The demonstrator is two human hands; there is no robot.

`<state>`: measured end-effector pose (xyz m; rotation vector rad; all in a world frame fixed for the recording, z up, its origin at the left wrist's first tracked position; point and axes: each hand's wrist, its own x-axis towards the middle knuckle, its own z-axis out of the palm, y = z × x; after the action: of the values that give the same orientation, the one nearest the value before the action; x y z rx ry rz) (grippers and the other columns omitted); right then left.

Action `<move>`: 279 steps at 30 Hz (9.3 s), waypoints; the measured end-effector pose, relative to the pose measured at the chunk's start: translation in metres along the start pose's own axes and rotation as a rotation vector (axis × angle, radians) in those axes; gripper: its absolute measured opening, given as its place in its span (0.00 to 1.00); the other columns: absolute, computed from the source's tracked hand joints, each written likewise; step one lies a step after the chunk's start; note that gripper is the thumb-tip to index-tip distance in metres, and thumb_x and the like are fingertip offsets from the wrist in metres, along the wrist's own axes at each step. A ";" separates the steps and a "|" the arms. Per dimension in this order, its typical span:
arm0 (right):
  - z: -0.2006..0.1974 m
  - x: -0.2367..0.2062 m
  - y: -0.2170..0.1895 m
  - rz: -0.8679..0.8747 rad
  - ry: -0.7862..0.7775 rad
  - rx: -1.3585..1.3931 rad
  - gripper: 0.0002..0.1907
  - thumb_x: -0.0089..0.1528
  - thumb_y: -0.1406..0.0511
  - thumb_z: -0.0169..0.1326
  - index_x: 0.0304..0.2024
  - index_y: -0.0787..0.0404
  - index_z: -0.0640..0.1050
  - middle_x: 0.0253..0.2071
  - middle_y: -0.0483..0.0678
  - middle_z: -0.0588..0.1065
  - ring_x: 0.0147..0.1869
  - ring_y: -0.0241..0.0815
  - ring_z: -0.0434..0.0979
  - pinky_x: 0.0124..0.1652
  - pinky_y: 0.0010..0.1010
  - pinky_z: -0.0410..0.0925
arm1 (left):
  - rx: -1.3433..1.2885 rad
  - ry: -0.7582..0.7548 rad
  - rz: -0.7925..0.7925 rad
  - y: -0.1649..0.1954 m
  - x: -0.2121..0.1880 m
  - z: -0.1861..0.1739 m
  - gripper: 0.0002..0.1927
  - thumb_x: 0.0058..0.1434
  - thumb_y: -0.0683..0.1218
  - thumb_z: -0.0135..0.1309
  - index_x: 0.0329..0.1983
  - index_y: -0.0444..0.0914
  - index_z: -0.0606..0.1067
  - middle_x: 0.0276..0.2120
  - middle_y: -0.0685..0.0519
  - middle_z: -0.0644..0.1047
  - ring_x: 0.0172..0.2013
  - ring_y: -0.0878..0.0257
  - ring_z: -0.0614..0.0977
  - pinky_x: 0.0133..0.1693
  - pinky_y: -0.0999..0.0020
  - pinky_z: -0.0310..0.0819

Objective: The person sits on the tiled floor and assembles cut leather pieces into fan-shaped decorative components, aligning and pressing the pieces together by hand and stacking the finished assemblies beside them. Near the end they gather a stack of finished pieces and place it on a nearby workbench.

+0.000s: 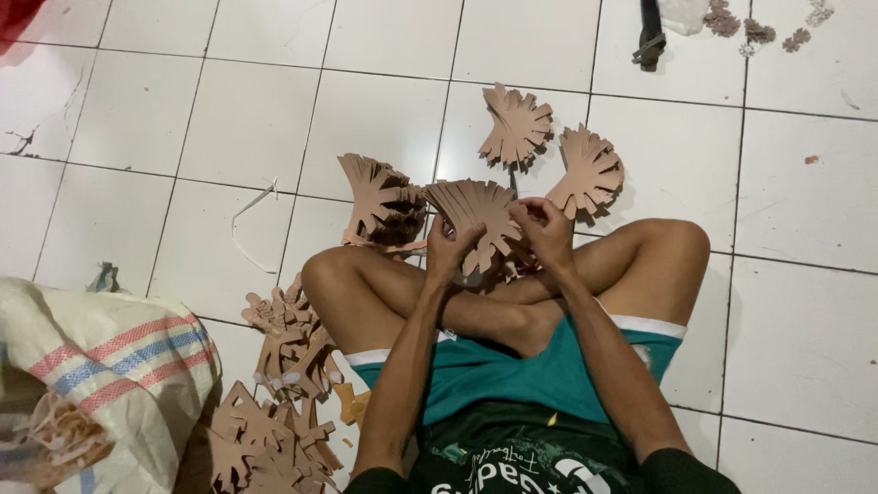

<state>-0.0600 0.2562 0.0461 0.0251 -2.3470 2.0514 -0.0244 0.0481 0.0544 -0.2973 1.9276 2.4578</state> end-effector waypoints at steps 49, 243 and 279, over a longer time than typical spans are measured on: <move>0.045 0.048 -0.019 0.300 -0.354 0.349 0.19 0.66 0.60 0.58 0.54 0.67 0.80 0.47 0.54 0.81 0.47 0.40 0.83 0.48 0.30 0.77 | 0.172 0.480 0.185 0.002 0.019 -0.044 0.22 0.63 0.48 0.66 0.51 0.30 0.73 0.42 0.47 0.80 0.39 0.63 0.78 0.42 0.68 0.75; -0.200 0.084 -0.006 0.178 0.110 -0.054 0.44 0.65 0.37 0.46 0.72 0.57 0.66 0.70 0.56 0.68 0.74 0.56 0.67 0.69 0.48 0.60 | 0.011 -0.507 -0.492 -0.043 0.076 0.242 0.55 0.49 0.58 0.68 0.77 0.41 0.54 0.62 0.36 0.71 0.62 0.44 0.74 0.61 0.45 0.69; -0.171 0.053 -0.035 0.044 0.185 -0.402 0.35 0.62 0.46 0.60 0.57 0.67 0.74 0.51 0.59 0.71 0.53 0.51 0.76 0.50 0.47 0.74 | 0.031 -0.465 -0.326 -0.074 0.057 0.203 0.27 0.65 0.50 0.49 0.64 0.31 0.69 0.50 0.40 0.77 0.50 0.50 0.79 0.53 0.55 0.72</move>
<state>-0.1105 0.4213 0.1053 -0.2146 -2.6036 1.4845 -0.1015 0.2549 0.0208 -0.0277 1.5786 2.0587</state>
